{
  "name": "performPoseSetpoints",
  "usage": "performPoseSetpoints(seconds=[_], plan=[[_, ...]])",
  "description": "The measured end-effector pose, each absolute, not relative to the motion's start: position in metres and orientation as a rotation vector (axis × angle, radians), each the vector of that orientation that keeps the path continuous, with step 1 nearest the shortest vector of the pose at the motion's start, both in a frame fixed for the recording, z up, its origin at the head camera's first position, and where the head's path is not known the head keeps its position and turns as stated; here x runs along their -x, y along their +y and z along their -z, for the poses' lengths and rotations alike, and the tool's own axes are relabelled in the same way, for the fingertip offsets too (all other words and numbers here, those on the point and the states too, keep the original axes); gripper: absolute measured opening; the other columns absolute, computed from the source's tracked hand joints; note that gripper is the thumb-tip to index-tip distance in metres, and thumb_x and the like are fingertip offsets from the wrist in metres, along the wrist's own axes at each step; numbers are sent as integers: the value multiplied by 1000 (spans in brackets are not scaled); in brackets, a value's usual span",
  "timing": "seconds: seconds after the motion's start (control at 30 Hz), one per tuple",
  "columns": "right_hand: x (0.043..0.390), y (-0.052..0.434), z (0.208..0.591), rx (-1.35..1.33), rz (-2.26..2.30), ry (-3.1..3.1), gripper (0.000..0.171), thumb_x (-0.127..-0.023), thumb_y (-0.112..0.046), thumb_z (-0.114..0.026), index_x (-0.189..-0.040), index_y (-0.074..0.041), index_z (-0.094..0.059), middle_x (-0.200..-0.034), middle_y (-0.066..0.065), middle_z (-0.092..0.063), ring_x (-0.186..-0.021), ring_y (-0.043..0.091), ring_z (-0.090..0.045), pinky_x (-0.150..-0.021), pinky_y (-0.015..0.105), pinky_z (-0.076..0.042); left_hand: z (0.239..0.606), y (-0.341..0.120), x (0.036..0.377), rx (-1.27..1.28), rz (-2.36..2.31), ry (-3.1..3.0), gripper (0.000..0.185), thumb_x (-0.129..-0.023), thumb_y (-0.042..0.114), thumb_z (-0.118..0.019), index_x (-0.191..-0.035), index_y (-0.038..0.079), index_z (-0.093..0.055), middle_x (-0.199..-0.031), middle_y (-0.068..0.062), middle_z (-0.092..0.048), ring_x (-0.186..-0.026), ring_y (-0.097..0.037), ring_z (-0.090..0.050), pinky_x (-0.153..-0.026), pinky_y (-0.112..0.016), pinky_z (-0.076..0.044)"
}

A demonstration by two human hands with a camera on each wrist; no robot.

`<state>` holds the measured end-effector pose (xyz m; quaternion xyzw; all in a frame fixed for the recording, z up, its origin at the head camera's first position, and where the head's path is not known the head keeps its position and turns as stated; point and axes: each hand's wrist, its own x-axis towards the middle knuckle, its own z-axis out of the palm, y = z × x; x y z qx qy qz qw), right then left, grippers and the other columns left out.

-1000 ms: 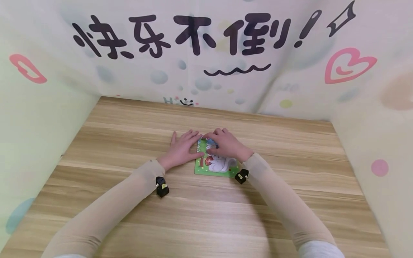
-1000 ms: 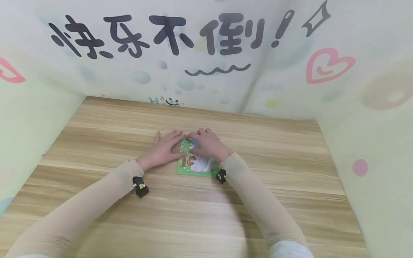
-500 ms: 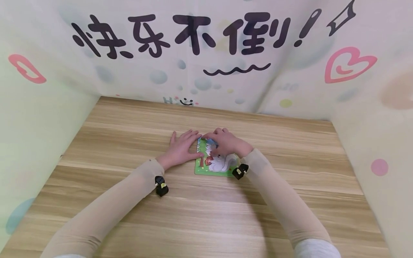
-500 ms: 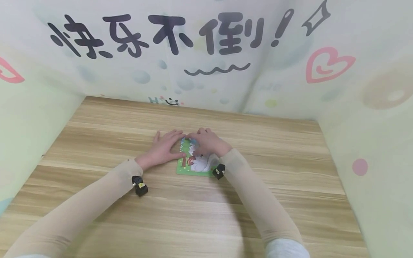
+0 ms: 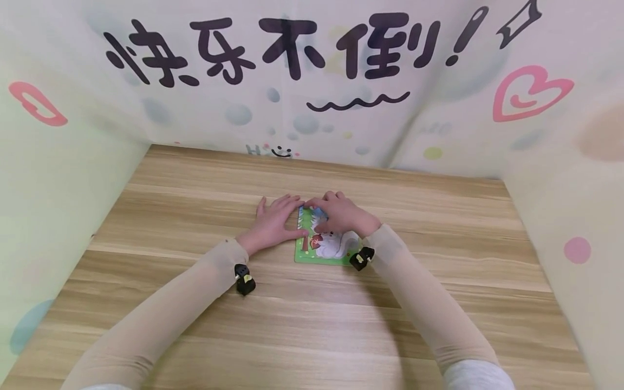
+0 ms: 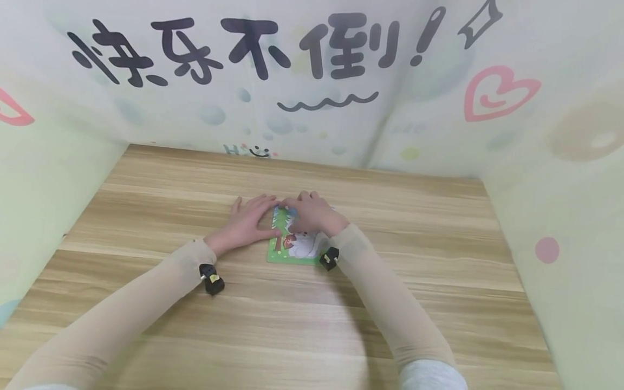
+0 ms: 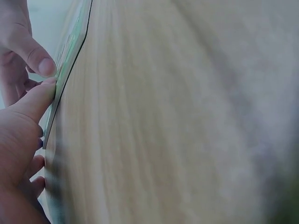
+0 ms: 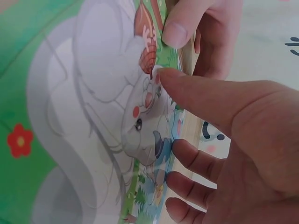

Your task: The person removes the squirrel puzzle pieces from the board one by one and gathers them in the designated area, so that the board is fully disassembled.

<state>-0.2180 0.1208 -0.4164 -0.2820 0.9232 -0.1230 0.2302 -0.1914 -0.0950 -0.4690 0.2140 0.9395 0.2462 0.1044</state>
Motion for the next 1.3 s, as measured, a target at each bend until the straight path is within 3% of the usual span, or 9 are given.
performPoseSetpoints(seconds=[0.67,1.3], plan=[[217,113,416,713,339,2557,66,-93,-25,-80,-153,-23,-50,-145,20,-51,-132,42,-42,-112,59,-40,463,-95,189,-623,-760,2746,84,-92,52,-75,-159,14,-42,-169,-11,-32,-159,-34,-18,-122,-71,5],[217,113,417,704,392,2590,64,-91,-23,-82,-147,-25,-51,-143,21,-49,-128,41,-46,-110,60,-41,465,-93,188,-604,-785,2737,85,-95,49,-73,-162,11,-36,-171,-10,-28,-160,-33,-14,-122,-67,11]])
